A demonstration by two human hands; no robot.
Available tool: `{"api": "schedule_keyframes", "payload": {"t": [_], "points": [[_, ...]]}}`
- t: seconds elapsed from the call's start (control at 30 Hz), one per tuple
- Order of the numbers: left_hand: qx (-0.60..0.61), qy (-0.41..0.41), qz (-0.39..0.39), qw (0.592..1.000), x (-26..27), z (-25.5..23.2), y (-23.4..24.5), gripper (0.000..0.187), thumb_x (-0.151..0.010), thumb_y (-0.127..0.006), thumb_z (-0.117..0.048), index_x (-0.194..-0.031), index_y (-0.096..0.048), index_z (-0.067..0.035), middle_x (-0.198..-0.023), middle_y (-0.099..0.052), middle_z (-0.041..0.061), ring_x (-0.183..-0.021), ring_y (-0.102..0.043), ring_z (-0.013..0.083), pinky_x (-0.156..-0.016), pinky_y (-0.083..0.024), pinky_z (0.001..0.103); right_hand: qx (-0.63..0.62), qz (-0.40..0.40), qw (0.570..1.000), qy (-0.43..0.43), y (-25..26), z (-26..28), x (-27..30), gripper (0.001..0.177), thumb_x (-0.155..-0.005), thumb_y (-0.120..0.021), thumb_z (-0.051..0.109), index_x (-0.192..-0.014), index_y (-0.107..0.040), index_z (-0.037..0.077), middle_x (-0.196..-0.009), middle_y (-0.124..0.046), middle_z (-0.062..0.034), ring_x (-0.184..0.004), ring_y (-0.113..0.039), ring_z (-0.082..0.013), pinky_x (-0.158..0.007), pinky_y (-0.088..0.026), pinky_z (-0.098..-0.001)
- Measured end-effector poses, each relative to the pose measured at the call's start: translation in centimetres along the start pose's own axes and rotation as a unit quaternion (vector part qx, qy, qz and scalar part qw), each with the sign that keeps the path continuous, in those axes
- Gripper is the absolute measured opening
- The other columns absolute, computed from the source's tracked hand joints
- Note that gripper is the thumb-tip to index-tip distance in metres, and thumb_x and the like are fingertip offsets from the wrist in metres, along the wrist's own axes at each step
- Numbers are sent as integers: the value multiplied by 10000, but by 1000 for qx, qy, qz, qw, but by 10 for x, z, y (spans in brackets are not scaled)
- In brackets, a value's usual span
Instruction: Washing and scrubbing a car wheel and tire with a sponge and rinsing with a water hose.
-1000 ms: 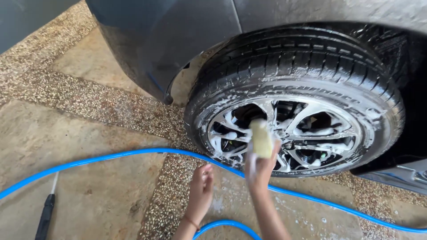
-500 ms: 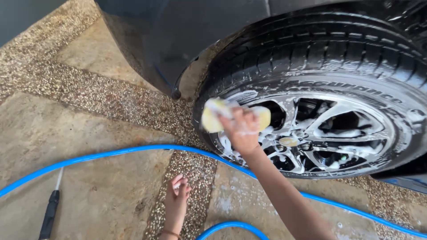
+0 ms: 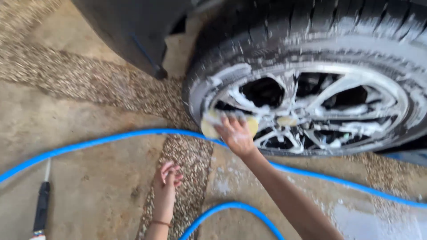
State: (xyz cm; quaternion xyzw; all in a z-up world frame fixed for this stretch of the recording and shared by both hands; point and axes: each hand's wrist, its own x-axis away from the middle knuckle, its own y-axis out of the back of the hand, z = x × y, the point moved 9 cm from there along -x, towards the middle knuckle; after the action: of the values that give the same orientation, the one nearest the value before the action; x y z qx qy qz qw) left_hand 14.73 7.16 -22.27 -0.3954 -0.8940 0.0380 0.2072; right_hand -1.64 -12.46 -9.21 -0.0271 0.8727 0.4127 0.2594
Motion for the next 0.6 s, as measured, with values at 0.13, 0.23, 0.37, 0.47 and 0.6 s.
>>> {"api": "schedule_keyframes", "payload": {"t": [0.13, 0.23, 0.37, 0.47, 0.6], "points": [[19, -3, 13, 1000, 5, 14, -16, 403, -1023, -527, -284, -1381, -530, -100, -1226, -684, 99, -852, -663, 143, -720, -546, 291, -30, 85, 996, 4, -9, -11, 21, 401, -921, -629, 289, -1309, -680, 197, -1314, -595, -87, -1217, -572, -288, -964, -478, -451], [-3, -23, 56, 998, -7, 7, -27, 419, -1016, -524, -283, -1399, -509, -112, -1228, -676, 100, -867, -679, 154, -732, -545, 284, -38, 82, 987, -136, -36, -38, 162, 411, -847, -616, 264, -1255, -662, 234, -1292, -586, -60, -1156, -570, -286, -961, -481, -536], [-27, 1, 70, 997, 25, 4, -21, 437, -1015, -516, -294, -1406, -504, -100, -1231, -681, 118, -899, -707, 168, -760, -563, 287, 59, 239, 938, -245, -38, -60, 252, 344, -980, -610, 232, -1264, -652, 42, -1235, -571, -157, -1081, -561, -325, -871, -474, -503], [-45, 26, 54, 997, 24, 25, -20, 456, -1018, -503, -309, -1418, -506, -89, -1243, -686, 128, -917, -703, 176, -774, -572, 305, 2, 187, 854, -486, -31, -95, 230, 353, -918, -640, 269, -1208, -670, 69, -1180, -566, -154, -1062, -546, -358, -854, -439, -525], [-62, 49, 78, 994, 32, 36, -43, 492, -1001, -505, -319, -1434, -479, -87, -1239, -681, 143, -900, -700, 198, -774, -566, 334, 34, 101, 878, -466, -19, -101, 170, 454, -822, -665, 411, -972, -708, -15, -1228, -549, -241, -1122, -519, -393, -943, -428, -517]]}}
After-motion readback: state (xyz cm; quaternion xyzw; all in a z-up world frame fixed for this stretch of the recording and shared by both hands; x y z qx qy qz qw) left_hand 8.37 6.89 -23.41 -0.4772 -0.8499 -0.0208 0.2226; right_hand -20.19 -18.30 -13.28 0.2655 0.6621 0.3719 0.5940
